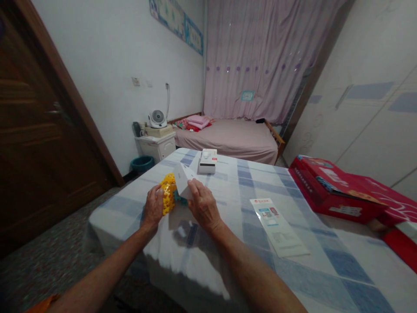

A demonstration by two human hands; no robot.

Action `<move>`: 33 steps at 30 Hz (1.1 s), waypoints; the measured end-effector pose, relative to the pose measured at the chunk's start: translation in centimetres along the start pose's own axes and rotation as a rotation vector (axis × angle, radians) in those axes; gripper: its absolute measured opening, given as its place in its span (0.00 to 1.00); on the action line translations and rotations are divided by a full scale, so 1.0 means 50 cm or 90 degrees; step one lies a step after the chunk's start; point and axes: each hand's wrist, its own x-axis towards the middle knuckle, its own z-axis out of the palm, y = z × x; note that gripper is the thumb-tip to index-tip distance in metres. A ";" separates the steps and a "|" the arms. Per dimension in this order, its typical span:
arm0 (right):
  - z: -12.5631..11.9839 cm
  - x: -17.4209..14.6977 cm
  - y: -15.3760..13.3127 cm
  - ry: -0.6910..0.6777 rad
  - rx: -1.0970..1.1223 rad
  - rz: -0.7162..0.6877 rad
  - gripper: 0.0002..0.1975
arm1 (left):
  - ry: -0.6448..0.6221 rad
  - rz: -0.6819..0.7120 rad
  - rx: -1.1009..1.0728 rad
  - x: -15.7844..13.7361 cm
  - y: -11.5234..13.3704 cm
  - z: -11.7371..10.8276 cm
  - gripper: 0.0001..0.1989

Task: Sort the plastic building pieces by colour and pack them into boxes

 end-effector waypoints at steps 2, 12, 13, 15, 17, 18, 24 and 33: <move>-0.006 0.003 0.002 0.043 0.004 -0.012 0.36 | 0.002 -0.004 0.001 0.002 -0.004 0.001 0.19; -0.052 0.002 0.004 0.149 0.073 0.081 0.36 | 0.047 0.019 0.022 0.011 -0.016 0.001 0.17; -0.058 0.002 0.009 0.168 0.109 0.133 0.35 | 0.053 0.029 0.031 0.010 -0.013 -0.002 0.18; -0.072 0.006 0.029 0.231 0.218 0.297 0.36 | 0.073 0.084 0.057 0.006 0.000 -0.010 0.19; -0.092 0.007 0.063 0.314 0.345 0.486 0.39 | 0.088 0.186 0.093 -0.005 0.022 -0.017 0.18; -0.103 0.006 0.084 0.356 0.398 0.571 0.40 | 0.079 0.245 0.112 -0.013 0.038 -0.017 0.18; -0.152 -0.035 0.202 0.501 0.531 0.881 0.33 | -0.241 0.515 0.210 -0.077 0.155 0.037 0.16; -0.066 -0.024 0.290 0.480 0.485 0.909 0.21 | -0.517 0.593 0.175 -0.152 0.215 0.188 0.06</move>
